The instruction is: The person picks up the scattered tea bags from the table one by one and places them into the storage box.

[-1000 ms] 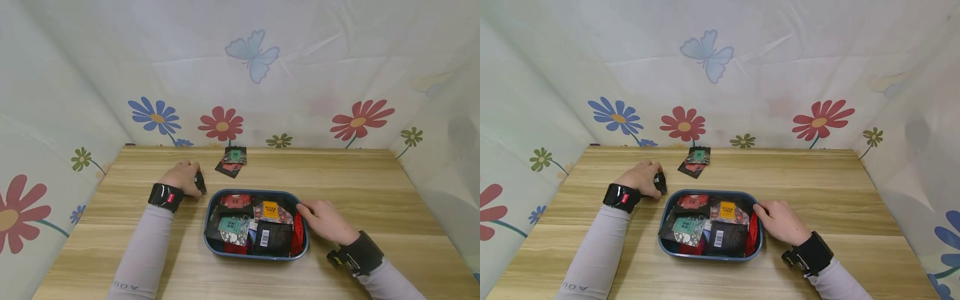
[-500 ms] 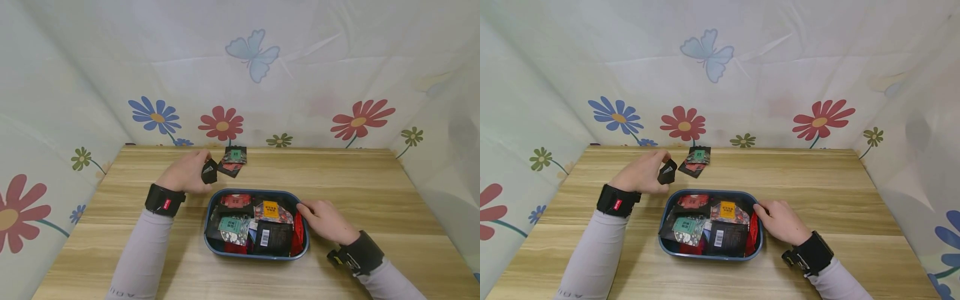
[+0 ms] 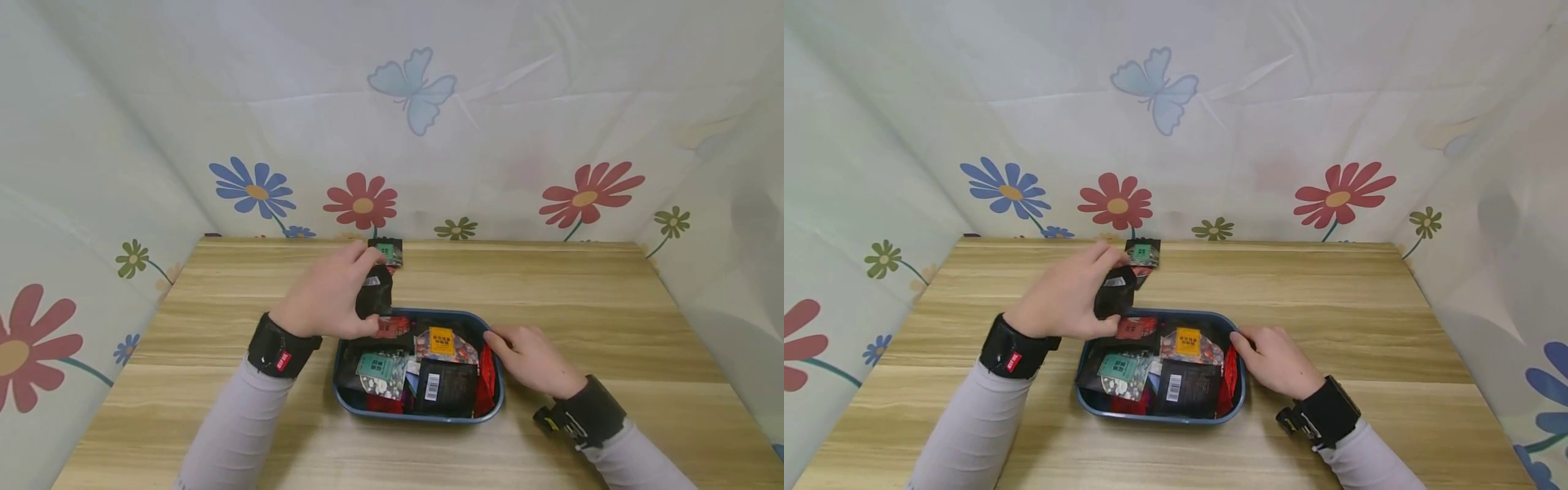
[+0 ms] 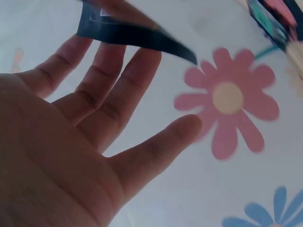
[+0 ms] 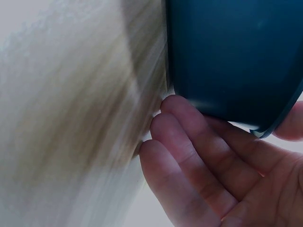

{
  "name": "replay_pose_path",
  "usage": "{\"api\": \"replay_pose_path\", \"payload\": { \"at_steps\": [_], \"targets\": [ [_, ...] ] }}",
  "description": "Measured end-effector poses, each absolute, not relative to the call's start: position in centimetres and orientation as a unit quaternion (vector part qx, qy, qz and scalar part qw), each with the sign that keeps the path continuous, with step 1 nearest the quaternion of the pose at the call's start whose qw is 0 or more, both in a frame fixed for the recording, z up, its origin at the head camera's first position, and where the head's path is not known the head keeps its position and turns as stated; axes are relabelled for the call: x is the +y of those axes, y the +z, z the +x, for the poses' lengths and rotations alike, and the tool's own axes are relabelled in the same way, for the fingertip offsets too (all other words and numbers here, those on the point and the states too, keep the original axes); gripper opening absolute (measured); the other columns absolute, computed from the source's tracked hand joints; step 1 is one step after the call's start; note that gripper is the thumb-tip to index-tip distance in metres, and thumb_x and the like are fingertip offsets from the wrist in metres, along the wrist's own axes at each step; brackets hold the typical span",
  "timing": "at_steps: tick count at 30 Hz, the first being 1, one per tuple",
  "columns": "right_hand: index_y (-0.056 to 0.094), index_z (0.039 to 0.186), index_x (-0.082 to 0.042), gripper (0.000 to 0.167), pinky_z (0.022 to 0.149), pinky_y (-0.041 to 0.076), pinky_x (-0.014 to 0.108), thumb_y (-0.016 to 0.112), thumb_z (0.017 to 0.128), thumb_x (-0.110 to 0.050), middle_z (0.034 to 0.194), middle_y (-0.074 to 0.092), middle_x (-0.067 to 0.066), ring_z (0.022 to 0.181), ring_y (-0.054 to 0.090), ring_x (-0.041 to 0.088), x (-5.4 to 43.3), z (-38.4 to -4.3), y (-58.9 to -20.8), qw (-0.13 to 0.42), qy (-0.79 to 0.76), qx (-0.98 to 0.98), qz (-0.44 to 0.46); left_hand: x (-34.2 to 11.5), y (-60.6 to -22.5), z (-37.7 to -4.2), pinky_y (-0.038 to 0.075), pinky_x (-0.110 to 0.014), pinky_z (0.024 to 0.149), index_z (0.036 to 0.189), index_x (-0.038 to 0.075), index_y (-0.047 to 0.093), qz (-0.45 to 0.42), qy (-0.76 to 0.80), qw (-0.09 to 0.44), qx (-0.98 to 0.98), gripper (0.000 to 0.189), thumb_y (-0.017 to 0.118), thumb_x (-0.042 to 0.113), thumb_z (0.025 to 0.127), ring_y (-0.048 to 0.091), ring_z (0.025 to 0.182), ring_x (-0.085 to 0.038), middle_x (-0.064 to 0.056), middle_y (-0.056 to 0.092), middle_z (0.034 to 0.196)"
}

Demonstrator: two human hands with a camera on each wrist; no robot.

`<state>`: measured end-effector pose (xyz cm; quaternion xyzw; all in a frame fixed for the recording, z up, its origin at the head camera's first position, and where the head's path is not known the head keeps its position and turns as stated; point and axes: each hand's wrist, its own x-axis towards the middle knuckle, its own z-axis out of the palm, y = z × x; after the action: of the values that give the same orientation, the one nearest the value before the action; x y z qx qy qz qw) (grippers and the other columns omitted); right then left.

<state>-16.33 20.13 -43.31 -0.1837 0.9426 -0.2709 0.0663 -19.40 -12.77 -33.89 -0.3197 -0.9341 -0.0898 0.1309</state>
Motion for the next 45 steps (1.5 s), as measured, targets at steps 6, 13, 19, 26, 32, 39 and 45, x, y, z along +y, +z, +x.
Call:
{"api": "replay_pose_path", "payload": {
  "at_steps": [6, 13, 19, 26, 32, 39, 45],
  "targets": [
    [0.052, 0.068, -0.026, 0.031, 0.045, 0.032, 0.02, 0.039, 0.092, -0.04, 0.055, 0.038, -0.011, 0.049, 0.041, 0.005, 20.0, -16.3, -43.1, 0.059, -0.268, 0.943, -0.189, -10.7, -33.8, -18.2, 0.038, -0.016, 0.056, 0.116, 0.022, 0.047, -0.372, -0.1, 0.156, -0.91, 0.076, 0.062, 0.059, 0.051, 0.039, 0.074, -0.002, 0.009, 0.041, 0.096],
    [0.052, 0.067, -0.026, 0.031, 0.045, 0.031, 0.02, 0.039, 0.092, -0.04, 0.055, 0.038, -0.011, 0.049, 0.04, 0.005, 20.1, -16.3, -43.1, 0.051, -0.267, 0.943, -0.192, -9.0, -33.5, -17.0, 0.039, -0.017, 0.059, 0.118, 0.025, 0.048, -0.412, -0.125, 0.169, -0.887, 0.073, 0.057, 0.062, 0.056, 0.037, 0.081, -0.003, 0.008, 0.041, 0.098],
    [0.052, 0.067, -0.026, 0.031, 0.044, 0.032, 0.02, 0.039, 0.092, -0.039, 0.054, 0.038, -0.012, 0.048, 0.04, 0.004, 20.2, -16.4, -43.3, 0.058, -0.27, 0.942, -0.191, -8.0, -33.6, -16.4, 0.039, -0.018, 0.064, 0.119, 0.026, 0.049, -0.423, -0.139, 0.168, -0.88, 0.074, 0.057, 0.065, 0.056, 0.037, 0.085, -0.002, 0.009, 0.042, 0.101],
    [0.051, 0.066, -0.026, 0.031, 0.044, 0.032, 0.02, 0.04, 0.092, -0.039, 0.054, 0.038, -0.011, 0.048, 0.04, 0.004, 20.2, -16.4, -43.3, 0.058, -0.273, 0.941, -0.19, -7.3, -33.8, -16.0, 0.04, -0.02, 0.068, 0.121, 0.025, 0.047, -0.431, -0.141, 0.166, -0.876, 0.075, 0.055, 0.065, 0.058, 0.038, 0.088, -0.003, 0.008, 0.042, 0.103],
    [0.052, 0.067, -0.026, 0.031, 0.044, 0.032, 0.02, 0.039, 0.092, -0.04, 0.054, 0.037, -0.011, 0.047, 0.039, 0.004, 20.2, -16.4, -43.3, 0.052, -0.273, 0.941, -0.195, -6.7, -34.5, -15.4, 0.03, -0.044, 0.101, 0.142, 0.029, 0.011, -0.427, -0.125, 0.128, -0.886, 0.116, 0.041, 0.088, 0.048, 0.025, 0.129, -0.02, -0.002, 0.014, 0.146],
    [0.053, 0.07, -0.026, 0.03, 0.044, 0.032, 0.02, 0.039, 0.092, -0.041, 0.055, 0.038, -0.01, 0.049, 0.041, 0.005, 20.2, -16.4, -43.2, 0.06, -0.275, 0.941, -0.19, -7.7, -34.9, -16.5, 0.016, -0.054, 0.104, 0.142, 0.028, -0.001, -0.397, -0.113, 0.106, -0.904, 0.117, 0.035, 0.09, 0.05, 0.004, 0.137, -0.023, 0.002, -0.007, 0.149],
    [0.052, 0.069, -0.025, 0.031, 0.044, 0.032, 0.02, 0.038, 0.092, -0.041, 0.056, 0.038, -0.011, 0.049, 0.04, 0.005, 20.2, -16.4, -43.2, 0.062, -0.274, 0.941, -0.19, -10.1, -35.0, -18.6, 0.02, -0.05, 0.105, 0.141, 0.033, -0.002, -0.34, -0.116, 0.091, -0.929, 0.108, 0.036, 0.087, 0.056, 0.007, 0.137, -0.023, 0.005, -0.009, 0.149]
  ]
}}
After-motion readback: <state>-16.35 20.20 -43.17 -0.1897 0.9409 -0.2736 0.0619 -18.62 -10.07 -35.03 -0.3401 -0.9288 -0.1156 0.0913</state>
